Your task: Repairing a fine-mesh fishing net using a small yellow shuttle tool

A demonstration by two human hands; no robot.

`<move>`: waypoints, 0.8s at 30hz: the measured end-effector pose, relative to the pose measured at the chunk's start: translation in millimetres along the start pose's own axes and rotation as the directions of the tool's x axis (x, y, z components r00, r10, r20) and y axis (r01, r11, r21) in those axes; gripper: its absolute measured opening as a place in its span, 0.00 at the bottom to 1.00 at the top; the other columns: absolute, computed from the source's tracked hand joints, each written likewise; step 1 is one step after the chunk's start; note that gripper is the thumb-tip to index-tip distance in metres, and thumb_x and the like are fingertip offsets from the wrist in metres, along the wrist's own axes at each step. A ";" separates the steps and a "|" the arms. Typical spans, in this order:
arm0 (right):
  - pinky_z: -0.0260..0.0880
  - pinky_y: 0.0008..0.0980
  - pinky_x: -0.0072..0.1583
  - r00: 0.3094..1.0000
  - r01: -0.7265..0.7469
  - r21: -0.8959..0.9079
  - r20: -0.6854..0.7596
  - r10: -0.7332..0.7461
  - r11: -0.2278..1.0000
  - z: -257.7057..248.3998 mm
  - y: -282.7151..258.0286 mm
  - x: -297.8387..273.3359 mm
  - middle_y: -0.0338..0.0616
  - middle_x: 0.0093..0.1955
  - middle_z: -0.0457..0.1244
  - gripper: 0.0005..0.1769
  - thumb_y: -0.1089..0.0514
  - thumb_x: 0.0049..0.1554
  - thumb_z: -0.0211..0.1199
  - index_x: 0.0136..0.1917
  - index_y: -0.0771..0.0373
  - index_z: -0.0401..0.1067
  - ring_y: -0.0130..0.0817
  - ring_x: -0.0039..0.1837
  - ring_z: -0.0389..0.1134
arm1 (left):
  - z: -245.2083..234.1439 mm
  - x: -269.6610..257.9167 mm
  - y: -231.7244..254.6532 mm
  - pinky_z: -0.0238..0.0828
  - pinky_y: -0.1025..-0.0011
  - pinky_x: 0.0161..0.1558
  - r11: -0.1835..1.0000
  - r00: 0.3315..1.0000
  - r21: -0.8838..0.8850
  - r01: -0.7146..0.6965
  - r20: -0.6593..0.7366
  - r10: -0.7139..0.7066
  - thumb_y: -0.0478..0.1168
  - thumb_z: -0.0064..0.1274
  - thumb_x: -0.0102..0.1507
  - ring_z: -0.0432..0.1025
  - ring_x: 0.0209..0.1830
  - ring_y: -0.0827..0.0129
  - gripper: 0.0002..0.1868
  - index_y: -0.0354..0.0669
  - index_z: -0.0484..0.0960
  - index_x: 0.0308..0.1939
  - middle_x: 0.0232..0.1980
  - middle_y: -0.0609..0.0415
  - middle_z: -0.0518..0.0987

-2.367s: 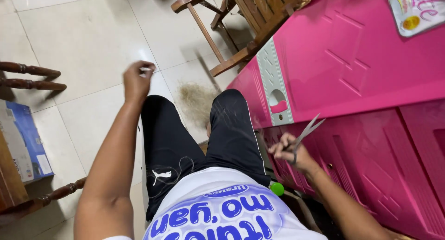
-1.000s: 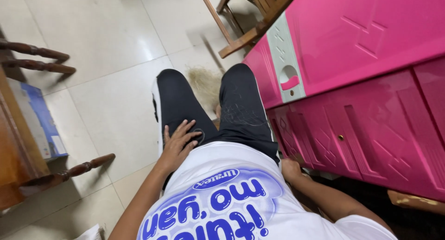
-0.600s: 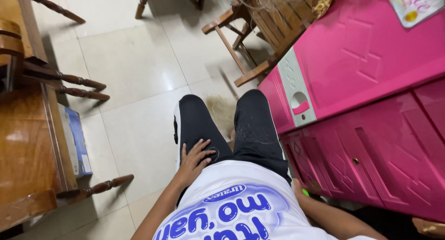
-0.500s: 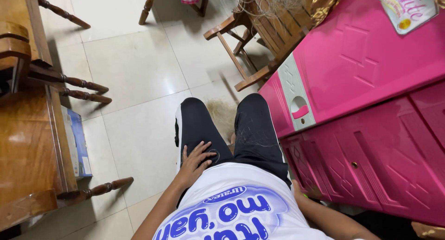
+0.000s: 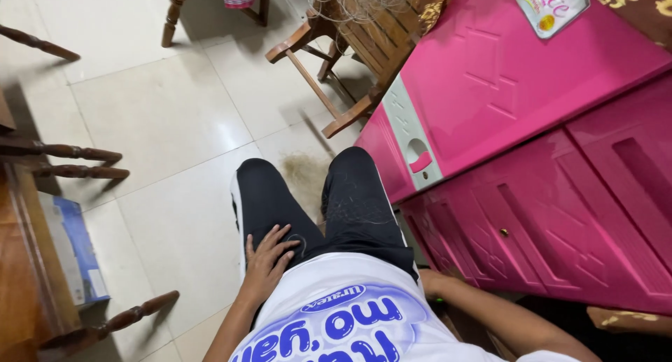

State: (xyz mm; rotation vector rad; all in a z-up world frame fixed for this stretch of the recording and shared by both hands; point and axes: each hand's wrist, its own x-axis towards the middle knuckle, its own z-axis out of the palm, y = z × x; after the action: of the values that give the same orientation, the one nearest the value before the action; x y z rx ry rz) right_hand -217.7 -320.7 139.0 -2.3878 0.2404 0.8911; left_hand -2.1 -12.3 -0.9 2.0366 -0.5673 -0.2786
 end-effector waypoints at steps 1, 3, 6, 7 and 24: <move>0.70 0.40 0.58 1.000 0.008 -0.020 0.029 -0.008 1.000 -2.1 35.7 24.6 0.52 0.57 0.69 0.13 0.53 0.58 0.55 0.55 0.56 0.71 0.45 0.59 0.73 | 1.6 0.0 2.8 0.12 0.42 0.74 1.000 1.000 -0.008 0.002 0.001 -0.002 0.50 0.43 0.70 0.52 0.82 0.65 0.18 0.59 0.86 0.58 0.75 0.60 0.70; 0.70 0.39 0.58 0.995 0.032 -0.056 0.091 -0.026 0.998 -1.9 109.4 54.6 0.51 0.58 0.69 0.15 0.53 0.58 0.56 0.57 0.54 0.70 0.45 0.60 0.72 | 0.6 -2.6 7.1 0.14 0.43 0.75 1.000 1.000 0.022 -0.006 -0.029 0.006 0.48 0.45 0.69 0.54 0.81 0.65 0.17 0.58 0.86 0.57 0.75 0.60 0.71; 0.70 0.38 0.60 0.979 0.081 -0.094 0.193 -0.061 0.992 -16.2 145.7 93.8 0.48 0.61 0.68 0.17 0.53 0.58 0.57 0.60 0.52 0.68 0.44 0.61 0.72 | 3.6 -3.5 9.0 0.16 0.43 0.76 0.998 0.997 0.048 -0.040 -0.061 0.043 0.47 0.45 0.70 0.56 0.80 0.63 0.17 0.58 0.86 0.57 0.74 0.59 0.72; 0.70 0.38 0.60 0.972 0.099 -0.104 0.225 -0.074 0.990 -24.3 155.0 108.2 0.48 0.62 0.68 0.18 0.53 0.58 0.57 0.61 0.51 0.68 0.44 0.62 0.72 | 2.8 -1.3 10.6 0.16 0.43 0.76 0.998 0.997 0.048 -0.035 -0.060 0.038 0.47 0.45 0.70 0.56 0.80 0.63 0.17 0.58 0.86 0.57 0.74 0.59 0.72; 0.75 0.29 0.68 0.612 0.743 0.428 -0.746 -0.263 0.515 -325.1 -117.7 289.1 0.46 0.66 0.64 0.22 0.71 0.65 0.51 0.69 0.59 0.69 0.35 0.67 0.67 | 5.4 5.7 19.4 0.26 0.46 0.77 0.998 0.985 0.065 0.005 -0.170 0.006 0.45 0.52 0.66 0.64 0.75 0.65 0.12 0.57 0.90 0.49 0.68 0.61 0.79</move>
State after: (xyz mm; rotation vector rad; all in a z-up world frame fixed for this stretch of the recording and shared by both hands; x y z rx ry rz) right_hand 220.9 -401.5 204.3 -1.6998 0.0312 -0.3004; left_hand -4.7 -27.5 13.2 2.0984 -0.4756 -0.0853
